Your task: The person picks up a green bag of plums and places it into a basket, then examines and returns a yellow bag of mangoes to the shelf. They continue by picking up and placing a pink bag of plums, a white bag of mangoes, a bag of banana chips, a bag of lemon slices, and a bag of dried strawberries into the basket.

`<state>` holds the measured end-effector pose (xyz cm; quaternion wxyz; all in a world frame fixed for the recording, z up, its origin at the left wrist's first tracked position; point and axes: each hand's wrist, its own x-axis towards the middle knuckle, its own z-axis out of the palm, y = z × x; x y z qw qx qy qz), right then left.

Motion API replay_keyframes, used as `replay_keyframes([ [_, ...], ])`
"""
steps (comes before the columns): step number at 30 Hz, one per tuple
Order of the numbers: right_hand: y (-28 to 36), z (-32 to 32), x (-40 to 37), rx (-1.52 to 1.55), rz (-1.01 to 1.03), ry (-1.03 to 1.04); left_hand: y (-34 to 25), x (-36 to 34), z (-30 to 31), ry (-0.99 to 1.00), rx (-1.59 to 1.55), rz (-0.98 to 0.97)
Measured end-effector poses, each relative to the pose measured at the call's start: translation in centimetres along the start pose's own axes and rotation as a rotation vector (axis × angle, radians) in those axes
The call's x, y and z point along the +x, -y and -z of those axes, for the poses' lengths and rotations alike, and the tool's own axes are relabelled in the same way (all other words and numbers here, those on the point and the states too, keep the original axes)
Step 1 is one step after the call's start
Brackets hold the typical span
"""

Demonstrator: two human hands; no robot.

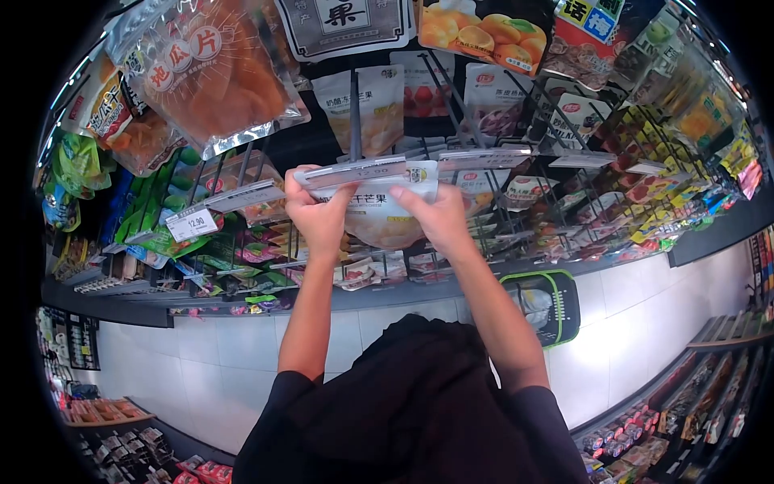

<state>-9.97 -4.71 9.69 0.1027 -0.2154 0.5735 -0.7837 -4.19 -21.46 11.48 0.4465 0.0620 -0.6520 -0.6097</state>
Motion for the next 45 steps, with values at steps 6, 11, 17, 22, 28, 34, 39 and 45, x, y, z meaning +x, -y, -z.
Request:
replay_keyframes([
  [6, 0.4, 0.2, -0.4, -0.065, -0.006, 0.046, -0.4, -0.2, -0.3, -0.048, -0.138, -0.093],
  [11, 0.7, -0.3, 0.2, -0.059, -0.003, 0.028, 1.0, 0.8, 0.0, -0.002, -0.043, -0.054],
  [17, 0.7, -0.2, 0.4, -0.036, -0.003, 0.019, 0.3, 1.4, 0.2, 0.035, -0.009, -0.045],
  [22, 0.9, -0.1, 0.4, -0.033, -0.014, 0.017, -1.1, 1.6, 0.0, 0.034, -0.114, 0.091],
  [28, 0.2, 0.3, 1.1, -0.059, -0.077, 0.003, -1.0, 2.1, -0.9, -0.044, -0.035, 0.126],
  [34, -3.4, 2.0, 1.3, -0.088, -0.030, -0.089, 2.1, 4.2, -1.5, -0.048, -0.069, 0.021],
  [39, -5.2, 4.3, -1.8, -0.401, 0.167, -0.261, 4.0, 6.5, -2.7, -0.089, -0.039, 0.055],
  [45, -5.1, 8.3, -7.6, -0.312, 0.019, -0.143, 7.8, 9.3, -3.5, -0.165, 0.114, -0.088],
])
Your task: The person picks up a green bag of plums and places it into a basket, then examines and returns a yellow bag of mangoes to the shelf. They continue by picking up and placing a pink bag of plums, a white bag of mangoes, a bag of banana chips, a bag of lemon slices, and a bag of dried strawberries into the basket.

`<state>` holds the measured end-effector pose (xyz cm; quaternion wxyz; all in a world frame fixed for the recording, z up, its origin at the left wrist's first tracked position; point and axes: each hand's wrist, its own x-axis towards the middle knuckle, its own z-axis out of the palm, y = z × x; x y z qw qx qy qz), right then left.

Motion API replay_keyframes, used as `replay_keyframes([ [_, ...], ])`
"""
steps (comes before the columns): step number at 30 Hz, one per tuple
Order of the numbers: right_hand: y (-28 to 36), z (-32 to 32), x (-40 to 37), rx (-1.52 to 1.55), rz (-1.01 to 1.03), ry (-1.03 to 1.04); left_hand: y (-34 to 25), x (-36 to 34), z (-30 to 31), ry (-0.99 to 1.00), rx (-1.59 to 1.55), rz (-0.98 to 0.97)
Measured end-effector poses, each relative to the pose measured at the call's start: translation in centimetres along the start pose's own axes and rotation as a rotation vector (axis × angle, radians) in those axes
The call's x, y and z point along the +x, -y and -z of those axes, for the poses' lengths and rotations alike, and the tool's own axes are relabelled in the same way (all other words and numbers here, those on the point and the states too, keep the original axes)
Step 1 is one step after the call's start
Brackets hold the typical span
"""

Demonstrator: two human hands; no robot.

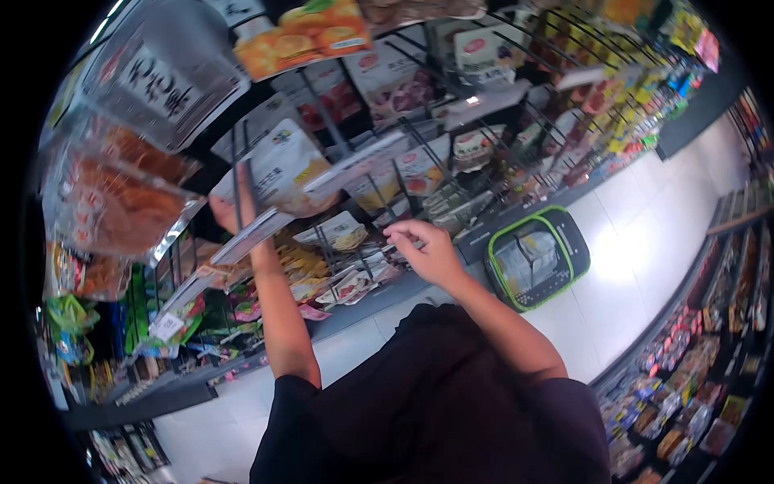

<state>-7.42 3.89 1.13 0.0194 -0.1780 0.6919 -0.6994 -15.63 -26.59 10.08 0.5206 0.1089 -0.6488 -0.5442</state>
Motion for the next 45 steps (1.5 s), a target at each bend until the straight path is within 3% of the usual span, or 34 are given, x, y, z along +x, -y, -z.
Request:
replay_keyframes([
  [2, -0.5, 1.5, -2.1, -0.105, 0.020, -0.029, 1.5, 0.5, -0.2, 0.006, -0.046, 0.000],
  [3, -1.0, 2.2, -3.2, -0.134, 0.043, -0.065, 2.2, 0.9, 0.1, 0.008, 0.086, 0.073],
  [5, -3.1, 3.9, -5.6, -0.197, 0.087, -0.129, 0.8, 0.0, -0.5, 0.019, -0.101, 0.026],
  [7, -5.0, 5.9, -8.5, -0.355, 0.057, -0.161, 1.3, -0.5, -0.1, 0.031, 0.188, -0.151],
  [9, -7.3, 8.1, -11.7, -0.581, 0.061, -0.165, -0.3, -2.7, -0.1, 0.086, 0.116, -0.119],
  [11, -11.2, 10.4, -15.4, -0.678, -0.158, -0.154, 1.1, -5.2, 0.7, -0.060, 0.469, -0.362],
  [12, -12.9, 11.5, -17.2, -0.662, -0.268, -0.212, 2.7, -6.3, 1.2, 0.009, 0.225, -0.445],
  [14, -16.9, 13.8, -21.1, -0.682, -0.470, -0.345, -2.7, -12.1, 0.3, -0.007, 0.762, -0.477],
  [15, -19.6, 15.0, -23.4, -0.718, -0.563, -0.422, -3.8, -14.5, -0.2, 0.044, 0.676, -0.469],
  [17, -23.8, 17.4, -27.8, -0.725, -0.798, -0.486, -4.8, -19.4, -1.1, 0.260, 0.302, -0.391],
  [19, -26.6, 19.9, -31.8, -0.700, -1.024, -0.490, -5.3, -24.3, -2.0, 0.527, 0.158, -0.376],
  [21, -31.5, 22.2, -36.3, -0.559, -1.301, -0.433, -5.4, -29.1, -3.4, 0.912, 0.187, -0.282],
  [22, -33.3, 23.0, -37.5, -0.479, -1.432, -0.398, -7.2, -31.3, -5.5, 1.142, 0.254, -0.141],
  [24, -35.0, 23.8, -38.5, -0.526, -1.387, -0.403, -3.7, -35.5, -6.3, 1.584, 0.402, -0.013],
  [26, -36.5, 24.9, -38.6, -0.539, -1.340, -0.444, 0.4, -39.8, -4.5, 1.821, 0.576, 0.197],
  [29, -37.3, 26.7, -35.8, -0.608, -1.137, -0.564, 8.4, -45.3, 2.4, 1.955, 0.882, 0.623],
  [30, -37.0, 27.7, -34.7, -0.611, -0.994, -0.569, 10.3, -46.8, 5.6, 1.885, 0.866, 0.602],
  [31, -37.5, 28.7, -33.8, -0.543, -0.996, -0.570, 14.0, -47.8, 9.9, 2.011, 0.853, 0.587],
  [32, -38.3, 29.5, -33.0, -0.473, -0.999, -0.572, 20.0, -50.3, 18.3, 2.031, 1.050, 0.572],
  [33, -39.7, 30.8, -32.0, -0.407, -0.996, -0.578, 15.1, -49.1, 13.3, 2.394, 1.189, 0.512],
  [35, -43.4, 32.9, -30.7, -0.391, -0.983, -0.593, 14.0, -50.7, 13.7, 2.450, 1.055, 0.361],
  [36, -45.7, 33.7, -30.3, -0.380, -0.982, -0.599, 11.6, -52.3, 11.8, 2.346, 1.302, 0.478],
  [37, -49.0, 34.7, -30.4, -0.397, -1.042, -0.522, 11.2, -53.2, 12.1, 2.288, 1.231, 0.380],
  [40, -56.1, 38.3, -29.6, -0.426, -1.282, -0.402, 9.2, -55.0, 10.5, 2.311, 1.475, 0.332],
  [41, -59.2, 39.5, -29.6, -0.309, -1.335, -0.410, 8.7, -55.3, 10.1, 2.315, 1.489, 0.306],
  [42, -61.4, 40.1, -29.1, -0.324, -1.361, -0.544, 8.2, -55.6, 9.8, 2.333, 1.505, 0.309],
  [43, -63.1, 41.2, -29.2, -0.391, -1.275, -0.479, 7.3, -55.8, 8.5, 2.339, 1.477, 0.350],
  [44, -65.7, 41.8, -28.8, -0.329, -1.307, -0.583, 7.1, -56.0, 8.6, 2.352, 1.519, 0.327],
  [45, -67.2, 43.0, -28.1, -0.312, -1.298, -0.513, 6.8, -56.2, 8.9, 2.363, 1.560, 0.304],
])
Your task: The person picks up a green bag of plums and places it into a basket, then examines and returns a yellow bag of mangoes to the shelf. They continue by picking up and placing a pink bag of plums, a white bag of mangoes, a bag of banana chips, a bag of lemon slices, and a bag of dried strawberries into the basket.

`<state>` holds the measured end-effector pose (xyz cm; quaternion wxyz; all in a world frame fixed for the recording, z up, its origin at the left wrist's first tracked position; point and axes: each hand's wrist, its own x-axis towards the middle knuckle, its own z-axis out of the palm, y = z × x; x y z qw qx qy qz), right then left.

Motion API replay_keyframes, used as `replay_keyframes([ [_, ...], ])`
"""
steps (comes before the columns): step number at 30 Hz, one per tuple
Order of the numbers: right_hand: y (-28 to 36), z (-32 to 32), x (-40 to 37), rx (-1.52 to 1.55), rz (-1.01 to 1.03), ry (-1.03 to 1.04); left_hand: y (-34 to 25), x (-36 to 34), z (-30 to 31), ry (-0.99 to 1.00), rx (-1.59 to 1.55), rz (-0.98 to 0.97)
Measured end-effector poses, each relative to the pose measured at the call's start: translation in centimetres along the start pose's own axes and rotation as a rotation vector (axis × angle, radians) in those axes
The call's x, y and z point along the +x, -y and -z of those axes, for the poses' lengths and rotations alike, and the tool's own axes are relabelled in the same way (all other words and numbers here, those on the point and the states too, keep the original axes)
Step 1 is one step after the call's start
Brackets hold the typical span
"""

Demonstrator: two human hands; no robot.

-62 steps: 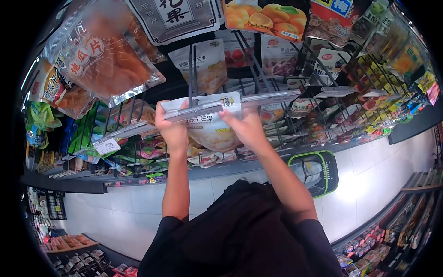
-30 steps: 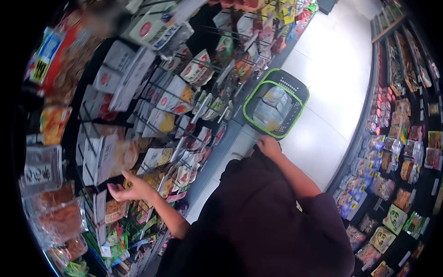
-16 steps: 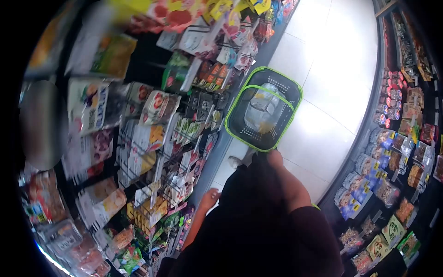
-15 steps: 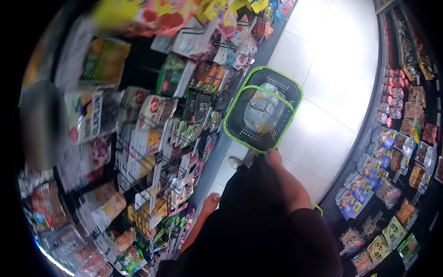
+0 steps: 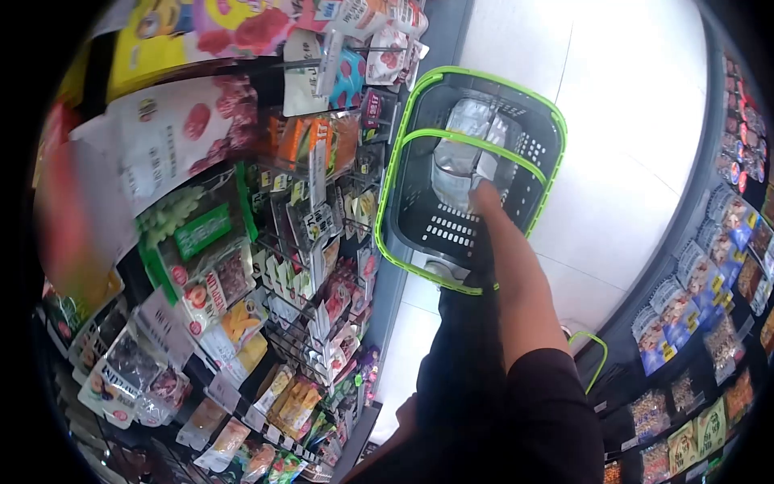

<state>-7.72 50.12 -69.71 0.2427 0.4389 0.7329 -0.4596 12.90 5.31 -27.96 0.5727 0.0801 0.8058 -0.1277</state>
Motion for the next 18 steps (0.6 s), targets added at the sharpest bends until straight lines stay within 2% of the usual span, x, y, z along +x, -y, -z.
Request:
replay_keyframes([
  [1, 0.3, -0.5, 1.8, 0.015, -0.049, 0.004, -0.1, -0.4, -0.2, -0.007, -0.044, 0.024],
  [2, 0.4, -1.0, 3.0, 0.020, -0.004, -0.057, -0.1, -0.6, -0.4, 0.022, -0.029, 0.062],
  [6, -2.6, -6.9, 9.6, 0.247, -0.136, 0.068, -0.8, -0.7, -0.3, 0.112, -0.010, 0.165],
  [8, -1.6, -7.6, 9.7, 0.159, -0.110, 0.061, -2.1, -0.7, 0.6, 0.106, -0.033, 0.212],
  [10, 0.8, -5.4, 6.5, -0.068, -0.051, 0.042, -3.1, -0.5, 1.2, 0.114, -0.058, 0.257],
  [11, 0.1, -7.1, 5.4, 0.017, 0.085, -0.181, -2.8, -0.2, 0.3, 0.132, -0.042, 0.271],
  [14, 2.2, -6.9, 2.2, 0.092, -0.005, -0.120, -2.9, -0.1, 0.1, 0.146, -0.038, 0.271],
  [18, 4.2, -4.2, -5.9, 0.054, 0.333, -0.148, -1.2, 0.5, 1.0, 0.189, -0.049, 0.107],
])
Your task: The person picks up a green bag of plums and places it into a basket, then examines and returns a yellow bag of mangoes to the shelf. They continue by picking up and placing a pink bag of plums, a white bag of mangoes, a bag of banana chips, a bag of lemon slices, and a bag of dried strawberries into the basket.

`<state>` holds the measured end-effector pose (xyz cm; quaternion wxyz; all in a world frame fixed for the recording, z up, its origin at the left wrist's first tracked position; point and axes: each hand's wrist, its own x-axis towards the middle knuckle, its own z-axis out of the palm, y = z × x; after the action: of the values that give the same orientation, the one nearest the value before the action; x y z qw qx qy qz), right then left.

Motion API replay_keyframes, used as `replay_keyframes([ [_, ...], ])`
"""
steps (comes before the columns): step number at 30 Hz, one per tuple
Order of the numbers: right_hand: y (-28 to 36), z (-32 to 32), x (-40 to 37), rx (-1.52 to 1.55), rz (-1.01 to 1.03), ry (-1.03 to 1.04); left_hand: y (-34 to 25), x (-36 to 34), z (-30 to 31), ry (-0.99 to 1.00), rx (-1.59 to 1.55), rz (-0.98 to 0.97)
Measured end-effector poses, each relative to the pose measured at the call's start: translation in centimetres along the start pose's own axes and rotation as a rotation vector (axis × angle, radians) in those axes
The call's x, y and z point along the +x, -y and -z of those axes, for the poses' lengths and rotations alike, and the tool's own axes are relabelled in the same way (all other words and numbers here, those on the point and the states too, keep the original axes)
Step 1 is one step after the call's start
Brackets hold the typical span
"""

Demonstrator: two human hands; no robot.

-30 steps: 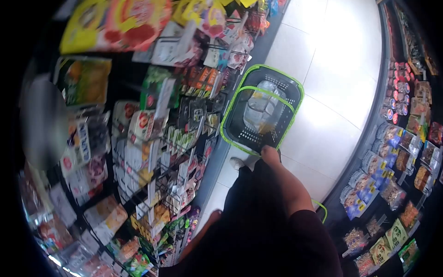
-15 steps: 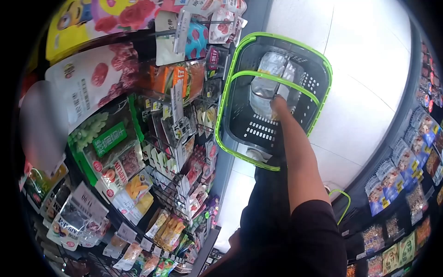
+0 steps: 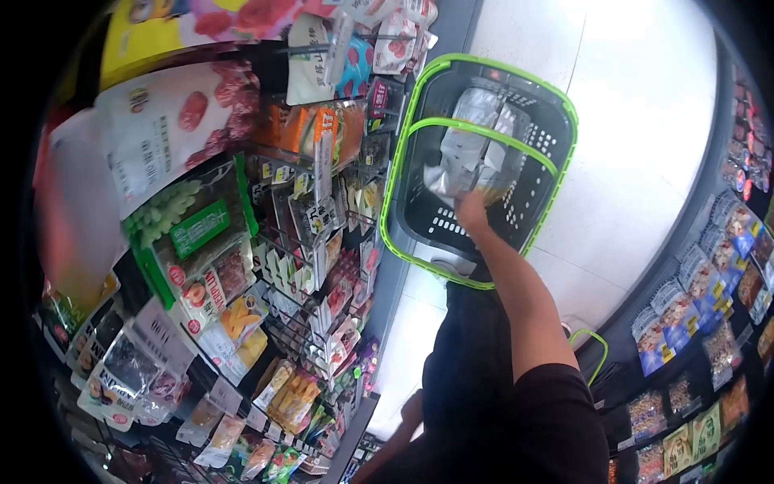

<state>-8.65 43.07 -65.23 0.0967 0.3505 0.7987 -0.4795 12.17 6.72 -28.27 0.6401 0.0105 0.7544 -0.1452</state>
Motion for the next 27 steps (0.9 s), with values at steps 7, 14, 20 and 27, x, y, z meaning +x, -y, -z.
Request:
replay_keyframes([
  [7, 10.2, 14.0, -13.6, 0.189, 0.370, 0.007, -2.4, 6.2, 11.2, -0.280, -1.002, -0.231],
  [14, 19.3, 26.8, -25.6, 0.155, 0.743, 0.199, -10.3, -2.9, 26.3, 0.237, -1.775, -0.565],
  [20, 23.7, 30.2, -30.2, -0.044, 1.017, 0.250, -8.8, -5.3, 26.5, 0.180, -1.848, -0.654],
  [27, 28.2, 29.8, -30.4, 0.554, 0.459, 0.336, -5.0, -13.9, 26.1, -0.018, -2.016, -0.865],
])
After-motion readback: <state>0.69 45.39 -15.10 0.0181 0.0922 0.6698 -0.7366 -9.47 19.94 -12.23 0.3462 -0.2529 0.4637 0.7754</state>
